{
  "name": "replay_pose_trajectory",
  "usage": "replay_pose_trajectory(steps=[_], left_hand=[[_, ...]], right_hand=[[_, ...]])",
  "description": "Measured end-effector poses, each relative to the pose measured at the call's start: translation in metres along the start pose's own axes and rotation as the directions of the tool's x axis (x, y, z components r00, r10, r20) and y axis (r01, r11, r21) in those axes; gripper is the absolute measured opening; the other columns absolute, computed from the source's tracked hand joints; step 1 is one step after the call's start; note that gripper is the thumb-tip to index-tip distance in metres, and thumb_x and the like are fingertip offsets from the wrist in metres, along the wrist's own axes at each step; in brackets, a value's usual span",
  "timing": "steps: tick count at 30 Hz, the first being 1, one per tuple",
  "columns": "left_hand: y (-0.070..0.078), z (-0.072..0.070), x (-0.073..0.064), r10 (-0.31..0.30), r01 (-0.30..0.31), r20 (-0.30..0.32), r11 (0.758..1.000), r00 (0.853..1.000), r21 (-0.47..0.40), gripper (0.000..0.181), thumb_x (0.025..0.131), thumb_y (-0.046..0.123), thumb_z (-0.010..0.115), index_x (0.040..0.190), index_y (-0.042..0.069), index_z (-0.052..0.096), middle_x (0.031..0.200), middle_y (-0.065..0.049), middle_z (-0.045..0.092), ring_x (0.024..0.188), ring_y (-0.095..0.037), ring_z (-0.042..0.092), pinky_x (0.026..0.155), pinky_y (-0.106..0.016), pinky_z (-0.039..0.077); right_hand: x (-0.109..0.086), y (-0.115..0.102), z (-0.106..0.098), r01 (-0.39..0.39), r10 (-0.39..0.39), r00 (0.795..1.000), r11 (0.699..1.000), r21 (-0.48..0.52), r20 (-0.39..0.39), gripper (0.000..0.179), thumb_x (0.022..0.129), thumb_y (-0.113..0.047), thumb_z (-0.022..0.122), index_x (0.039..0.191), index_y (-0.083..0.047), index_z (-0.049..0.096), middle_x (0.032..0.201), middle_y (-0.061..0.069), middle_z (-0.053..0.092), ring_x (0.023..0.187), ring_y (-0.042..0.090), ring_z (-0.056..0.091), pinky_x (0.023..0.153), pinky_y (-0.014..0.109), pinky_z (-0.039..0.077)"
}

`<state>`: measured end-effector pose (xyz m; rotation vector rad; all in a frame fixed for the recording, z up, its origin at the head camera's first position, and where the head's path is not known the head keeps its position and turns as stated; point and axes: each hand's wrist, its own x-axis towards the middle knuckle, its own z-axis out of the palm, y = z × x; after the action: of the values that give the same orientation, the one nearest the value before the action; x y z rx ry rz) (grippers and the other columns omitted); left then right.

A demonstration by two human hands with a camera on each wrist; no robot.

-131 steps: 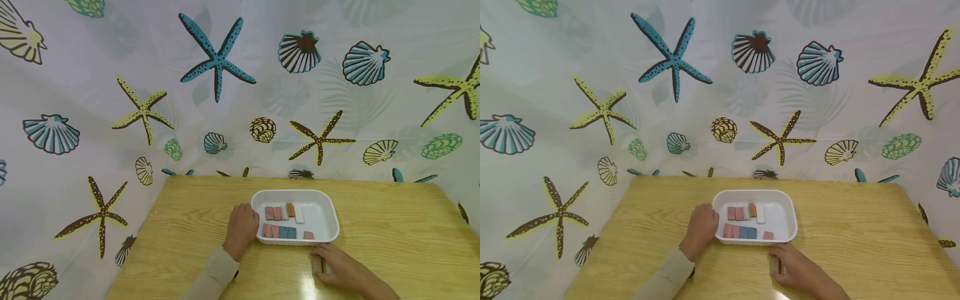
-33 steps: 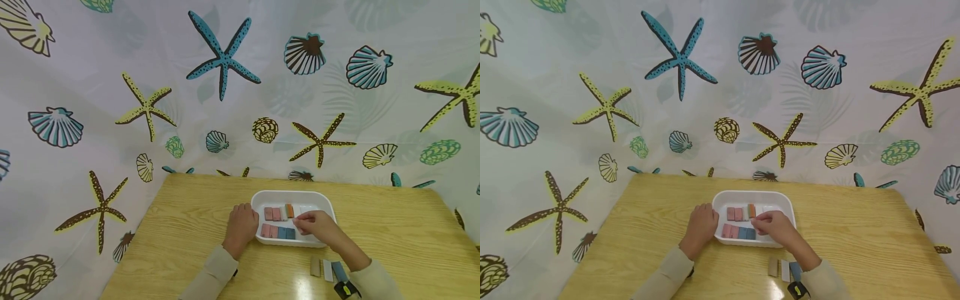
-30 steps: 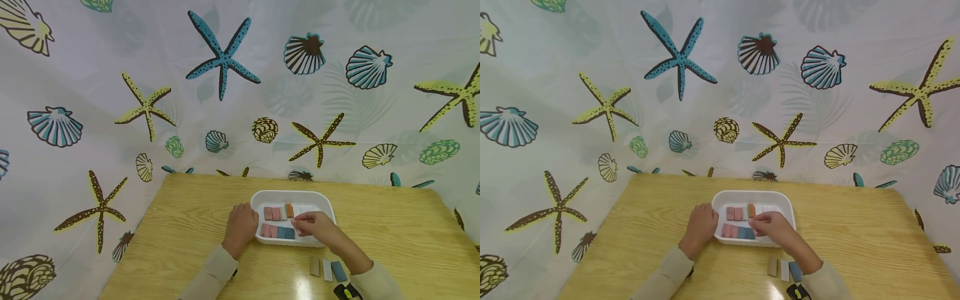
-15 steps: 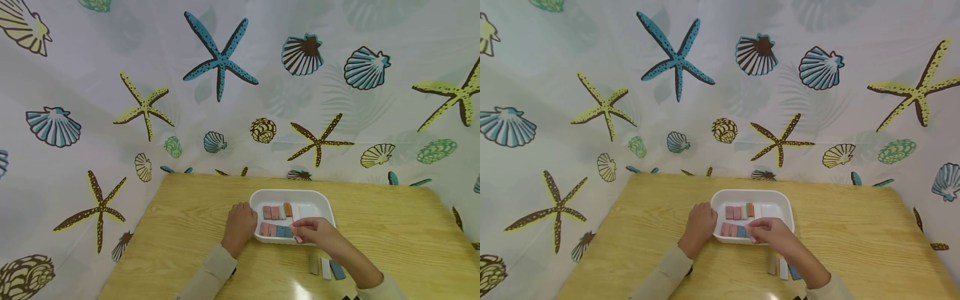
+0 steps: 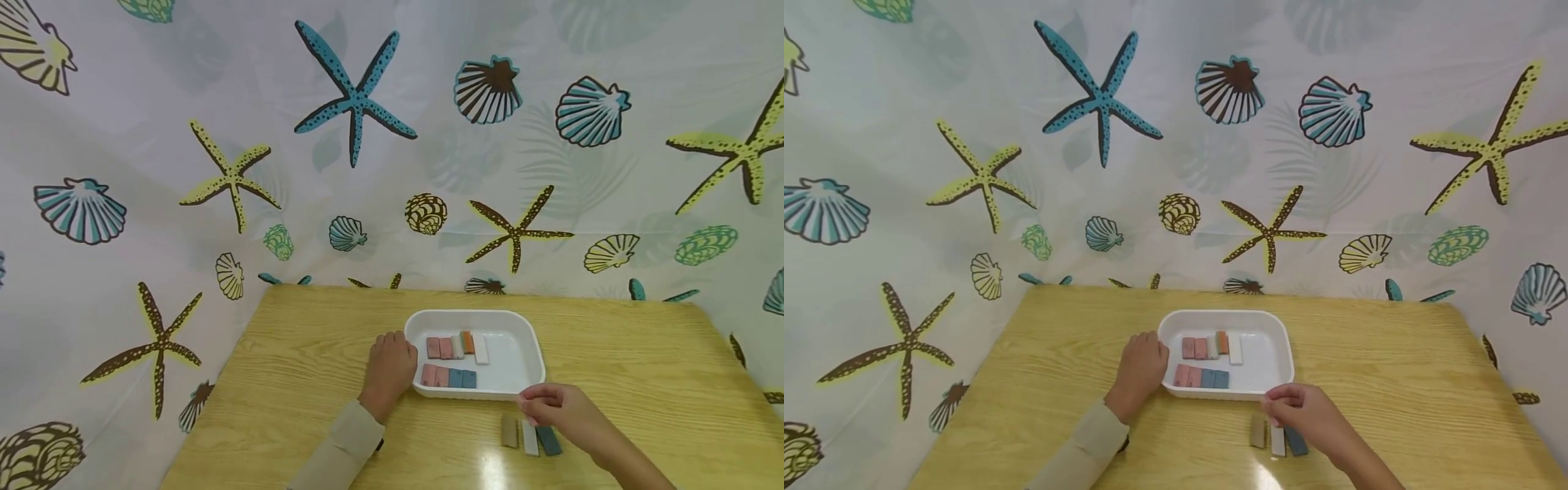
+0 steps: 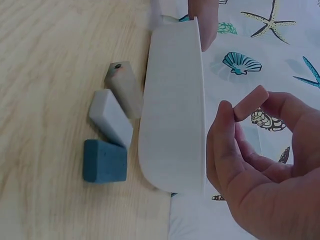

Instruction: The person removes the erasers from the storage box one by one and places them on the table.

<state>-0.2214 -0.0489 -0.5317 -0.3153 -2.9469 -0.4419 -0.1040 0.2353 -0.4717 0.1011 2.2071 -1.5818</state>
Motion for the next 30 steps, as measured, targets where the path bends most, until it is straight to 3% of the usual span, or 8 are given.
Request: replay_pose_trajectory(steps=[4,9,15,21,30], left_hand=[[-0.001,-0.001,0.0,0.012,-0.012,-0.013,1.0,1.0,0.003,0.027,0.095,0.023,0.041,0.092,0.0,0.056,0.083,-0.01,0.054,0.081,-0.026,0.05,0.075,-0.039,0.041],[-0.002,0.001,0.0,0.018,-0.018,-0.021,1.0,1.0,0.005,0.027,0.094,0.023,0.041,0.092,0.0,0.056,0.083,-0.011,0.055,0.081,-0.026,0.05,0.075,-0.04,0.041],[-0.003,0.002,-0.001,0.014,-0.014,-0.007,1.0,1.0,-0.006,0.028,0.095,0.023,0.041,0.095,0.0,0.056,0.085,-0.01,0.055,0.083,-0.026,0.05,0.076,-0.04,0.041],[-0.001,-0.001,-0.002,0.013,-0.013,0.002,1.0,1.0,-0.013,0.028,0.095,0.023,0.041,0.095,0.0,0.056,0.086,-0.01,0.055,0.083,-0.025,0.05,0.077,-0.039,0.041],[-0.001,-0.001,-0.001,0.01,-0.01,0.003,1.0,1.0,-0.009,0.027,0.095,0.023,0.042,0.095,0.0,0.056,0.085,-0.01,0.055,0.083,-0.025,0.05,0.075,-0.039,0.041]], right_hand=[[-0.008,0.014,-0.008,-0.059,0.057,0.996,0.998,-0.029,-0.07,0.054,0.088,-0.041,0.06,0.117,0.004,0.057,0.1,0.01,0.065,0.088,0.023,0.061,0.079,0.038,0.049],[-0.012,0.031,-0.018,-0.135,0.118,0.974,0.988,-0.081,-0.191,0.056,0.086,-0.043,0.062,0.116,0.004,0.057,0.099,0.008,0.066,0.087,0.021,0.063,0.077,0.038,0.05],[-0.015,0.054,-0.028,-0.207,0.12,0.948,0.935,-0.286,-0.296,0.071,0.084,-0.057,0.055,0.115,0.007,0.056,0.089,0.001,0.067,0.08,0.018,0.064,0.075,0.041,0.048],[-0.018,0.074,-0.029,-0.235,0.123,0.939,0.912,-0.336,-0.322,0.075,0.084,-0.061,0.052,0.112,0.008,0.057,0.083,-0.002,0.065,0.081,0.017,0.062,0.076,0.043,0.046],[-0.011,0.078,-0.023,-0.21,0.069,0.935,0.898,-0.387,-0.347,0.064,0.087,-0.053,0.055,0.105,0.008,0.059,0.083,0.0,0.065,0.076,0.016,0.062,0.071,0.04,0.048]])
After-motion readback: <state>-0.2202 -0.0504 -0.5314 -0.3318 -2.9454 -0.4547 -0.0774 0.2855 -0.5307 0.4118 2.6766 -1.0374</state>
